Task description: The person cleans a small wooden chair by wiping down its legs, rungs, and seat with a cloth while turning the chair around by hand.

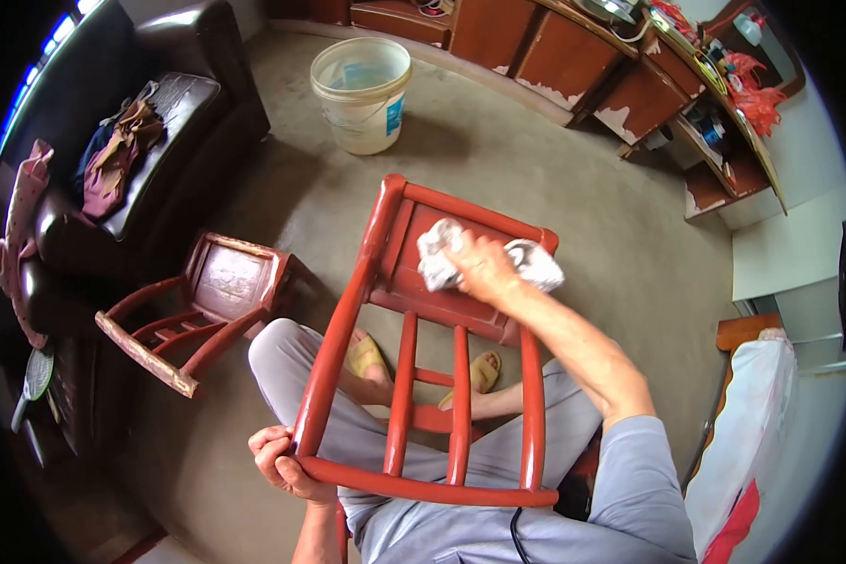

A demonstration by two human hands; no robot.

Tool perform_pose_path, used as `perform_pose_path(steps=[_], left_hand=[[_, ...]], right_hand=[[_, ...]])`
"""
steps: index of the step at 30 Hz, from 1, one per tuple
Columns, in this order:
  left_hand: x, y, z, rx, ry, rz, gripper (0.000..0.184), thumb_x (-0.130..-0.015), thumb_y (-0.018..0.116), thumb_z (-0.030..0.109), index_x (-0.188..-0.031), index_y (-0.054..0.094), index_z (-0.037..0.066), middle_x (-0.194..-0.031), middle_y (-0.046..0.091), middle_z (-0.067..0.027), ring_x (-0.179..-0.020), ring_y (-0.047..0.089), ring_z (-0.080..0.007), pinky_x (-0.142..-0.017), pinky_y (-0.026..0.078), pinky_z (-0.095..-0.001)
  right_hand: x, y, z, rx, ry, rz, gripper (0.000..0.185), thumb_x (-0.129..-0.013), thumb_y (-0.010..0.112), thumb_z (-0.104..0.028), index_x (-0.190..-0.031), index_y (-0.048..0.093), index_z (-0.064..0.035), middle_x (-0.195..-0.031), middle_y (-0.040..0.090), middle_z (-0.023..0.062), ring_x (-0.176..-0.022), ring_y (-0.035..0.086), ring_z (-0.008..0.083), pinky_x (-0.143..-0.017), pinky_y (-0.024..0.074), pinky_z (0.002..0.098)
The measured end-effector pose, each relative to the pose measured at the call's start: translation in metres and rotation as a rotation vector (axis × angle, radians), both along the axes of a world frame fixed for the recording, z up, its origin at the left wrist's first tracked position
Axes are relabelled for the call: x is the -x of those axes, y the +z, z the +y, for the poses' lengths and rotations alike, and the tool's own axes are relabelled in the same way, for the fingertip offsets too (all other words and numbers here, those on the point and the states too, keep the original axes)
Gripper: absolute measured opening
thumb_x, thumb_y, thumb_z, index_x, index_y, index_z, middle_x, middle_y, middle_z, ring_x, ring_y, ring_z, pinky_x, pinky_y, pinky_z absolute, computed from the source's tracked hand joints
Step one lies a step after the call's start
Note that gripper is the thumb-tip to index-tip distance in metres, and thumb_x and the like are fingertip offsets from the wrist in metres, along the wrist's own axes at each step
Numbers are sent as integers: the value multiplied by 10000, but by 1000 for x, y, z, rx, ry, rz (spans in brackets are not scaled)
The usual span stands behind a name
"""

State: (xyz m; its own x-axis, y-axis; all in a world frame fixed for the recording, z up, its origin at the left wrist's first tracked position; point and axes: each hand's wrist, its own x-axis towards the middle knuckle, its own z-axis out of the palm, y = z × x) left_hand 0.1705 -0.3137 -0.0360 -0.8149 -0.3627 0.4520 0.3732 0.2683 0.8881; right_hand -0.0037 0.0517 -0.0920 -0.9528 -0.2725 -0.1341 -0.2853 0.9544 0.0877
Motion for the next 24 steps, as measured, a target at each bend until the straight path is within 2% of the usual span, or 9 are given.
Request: perform_pose_path(steps=[2,5,9,12,13,16,20,22,24], left_hand=[[1,1,1,-1,-11,2,356,-1050,465,415,-1004,538,70,-1033,498,-114,-936,529,-227,-881,448,-391],[2,0,0,9,-8,10,351,-1049,470,414,-1004,532,71,-1040,489,-113,-938,519,-225,-882,445,-393],[5,2,3,-4,1,6,323,-1047,431,364,-1023,530,58,-1014,483,-118,-969,508,-216,-926,427,-384],[2,1,1,-4,15,-3,318,-1042,434,364,-1018,529,61,-1021,479,-117,-961,509,-217,-919,432,-385],[2,-1,1,-7,8,2,315,-1039,436,364,-1016,528,64,-1027,477,-116,-956,510,-218,-916,434,-386],[2,-1,0,-29,-15,12,312,-1033,447,369,-1010,526,69,-1039,473,-113,-949,512,-220,-908,440,-385],[4,0,2,-24,-1,12,308,-1029,457,372,-1002,522,71,-1037,466,-108,-942,514,-223,-902,442,-381],[5,0,3,-11,25,7,361,-1041,459,436,-991,521,83,-1023,477,-110,-911,499,-228,-879,438,-396],[3,2,4,-1,25,2,365,-1041,461,438,-989,522,82,-1024,478,-111,-915,497,-228,-881,437,-396]], right_hand=[[-3,15,41,6,-155,73,591,-729,816,-195,-1282,607,-172,-1119,585,186,-935,689,354,-753,586,471],[-28,22,92,8,-143,134,567,-732,800,-152,-1258,589,-145,-1133,570,207,-906,696,367,-774,598,487],[-69,28,105,51,-315,77,575,-735,787,-140,-1272,584,-132,-1127,562,221,-905,693,400,-769,606,504],[-78,21,92,84,-357,34,602,-735,796,-146,-1296,580,-130,-1133,557,221,-917,689,409,-771,605,504],[-74,12,87,107,-359,64,741,-705,861,-211,-1380,559,-166,-1134,556,211,-915,684,416,-766,601,511],[-49,3,65,171,-327,101,692,-717,852,-208,-1340,566,-119,-1122,555,217,-936,684,408,-767,603,496],[5,-1,14,219,-289,90,656,-738,835,-217,-1326,577,-87,-1110,571,247,-878,700,390,-761,613,481],[34,-2,-15,211,-229,99,614,-758,838,-253,-1284,586,-63,-1115,587,234,-873,712,362,-757,631,465],[56,1,-40,234,-207,58,549,-779,816,-242,-1246,611,-38,-1158,605,263,-918,730,383,-767,631,468]])
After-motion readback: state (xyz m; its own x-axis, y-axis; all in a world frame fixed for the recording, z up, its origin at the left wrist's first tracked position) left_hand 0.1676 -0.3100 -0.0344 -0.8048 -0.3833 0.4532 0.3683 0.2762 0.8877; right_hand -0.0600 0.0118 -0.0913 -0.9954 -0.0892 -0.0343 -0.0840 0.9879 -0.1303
